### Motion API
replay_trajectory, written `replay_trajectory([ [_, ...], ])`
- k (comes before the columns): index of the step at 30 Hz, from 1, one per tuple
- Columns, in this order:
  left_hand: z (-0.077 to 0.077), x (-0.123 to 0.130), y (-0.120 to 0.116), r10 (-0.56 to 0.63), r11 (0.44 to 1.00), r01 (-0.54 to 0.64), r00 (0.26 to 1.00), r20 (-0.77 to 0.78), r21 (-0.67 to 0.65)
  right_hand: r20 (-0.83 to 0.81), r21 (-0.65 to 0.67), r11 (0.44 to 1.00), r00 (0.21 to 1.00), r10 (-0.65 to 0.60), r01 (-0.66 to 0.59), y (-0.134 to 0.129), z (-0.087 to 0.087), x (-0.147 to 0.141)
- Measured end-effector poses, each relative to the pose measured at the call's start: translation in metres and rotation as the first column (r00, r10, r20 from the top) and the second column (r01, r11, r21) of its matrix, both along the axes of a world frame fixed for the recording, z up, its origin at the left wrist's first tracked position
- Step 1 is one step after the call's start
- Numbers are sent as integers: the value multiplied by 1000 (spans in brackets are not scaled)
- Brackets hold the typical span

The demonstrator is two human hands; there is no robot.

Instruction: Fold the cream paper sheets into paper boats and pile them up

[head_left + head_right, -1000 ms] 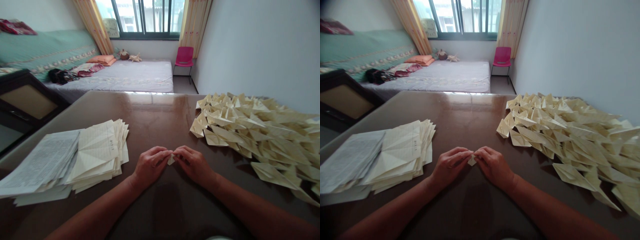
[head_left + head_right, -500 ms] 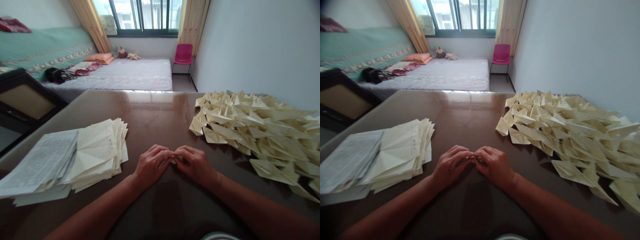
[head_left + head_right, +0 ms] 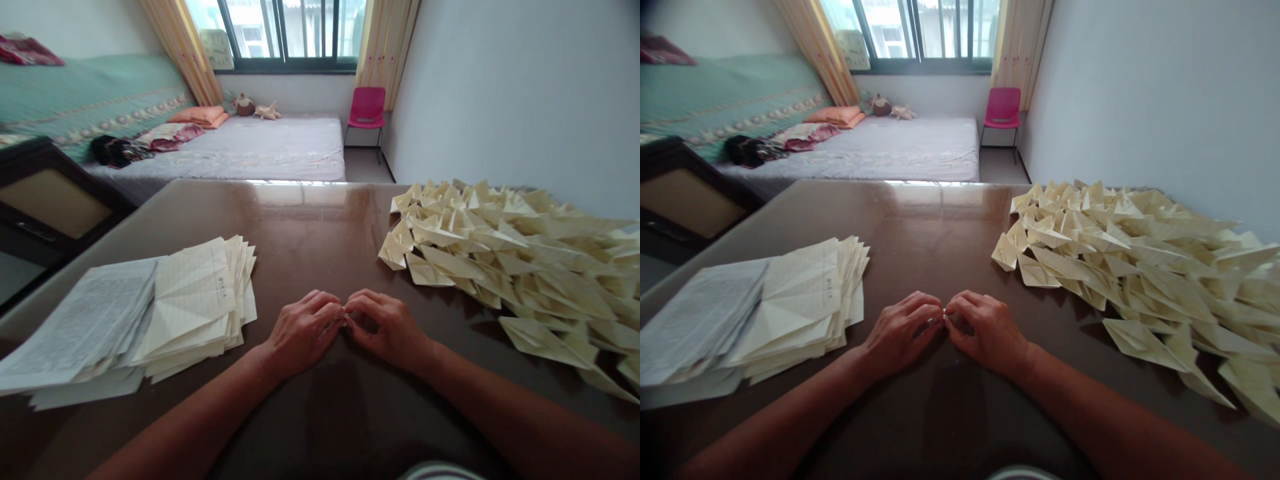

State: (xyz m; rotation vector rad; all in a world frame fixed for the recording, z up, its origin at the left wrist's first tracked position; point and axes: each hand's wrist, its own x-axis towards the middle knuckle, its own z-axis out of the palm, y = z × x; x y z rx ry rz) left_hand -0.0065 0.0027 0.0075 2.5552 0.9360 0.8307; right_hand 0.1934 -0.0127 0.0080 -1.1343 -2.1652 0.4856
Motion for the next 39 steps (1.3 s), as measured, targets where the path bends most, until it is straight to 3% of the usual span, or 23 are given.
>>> replay_trajectory([
  [7, 1, 0, 1, -9, 993, 16, 998, -62, 116, -86, -66, 997, 995, -52, 46, 4, -3, 3],
  [11, -2, -1, 3, 50, 995, -49, 999, -2, 90, -216, -152, 986, 971, -101, 69, 7, -2, 5],
  [15, -7, -4, 9, 173, 983, -161, 970, 172, -82, -364, -268, 957, 909, -204, 107, 10, -2, 9],
  [18, -9, -5, 15, 305, 939, -220, 886, 348, -263, -495, -347, 933, 828, -264, 90, 13, -4, 11],
  [22, -11, -4, 23, 433, 864, -151, 709, 556, -480, -662, -427, 904, 674, -327, 19, 18, -7, 11],
  [24, -13, -4, 26, 461, 831, -90, 662, 591, -548, -705, -461, 888, 606, -369, 6, 21, -9, 11],
  [26, -15, -6, 26, 433, 818, -45, 705, 561, -574, -687, -478, 878, 609, -396, 33, 22, -11, 12],
  [30, -14, -8, 24, 217, 857, 30, 884, 414, -514, -553, -439, 896, 765, -330, 68, 20, -12, 15],
  [33, -14, -8, 22, 111, 855, 113, 914, 391, -506, -514, -395, 917, 813, -273, 58, 15, -11, 13],
  [36, -17, -6, 22, 151, 819, 119, 899, 411, -562, -517, -365, 930, 820, -245, 48, 13, -10, 11],
  [39, -18, -5, 22, 243, 819, 26, 889, 387, -573, -531, -362, 931, 812, -243, 42, 13, -10, 12],
])
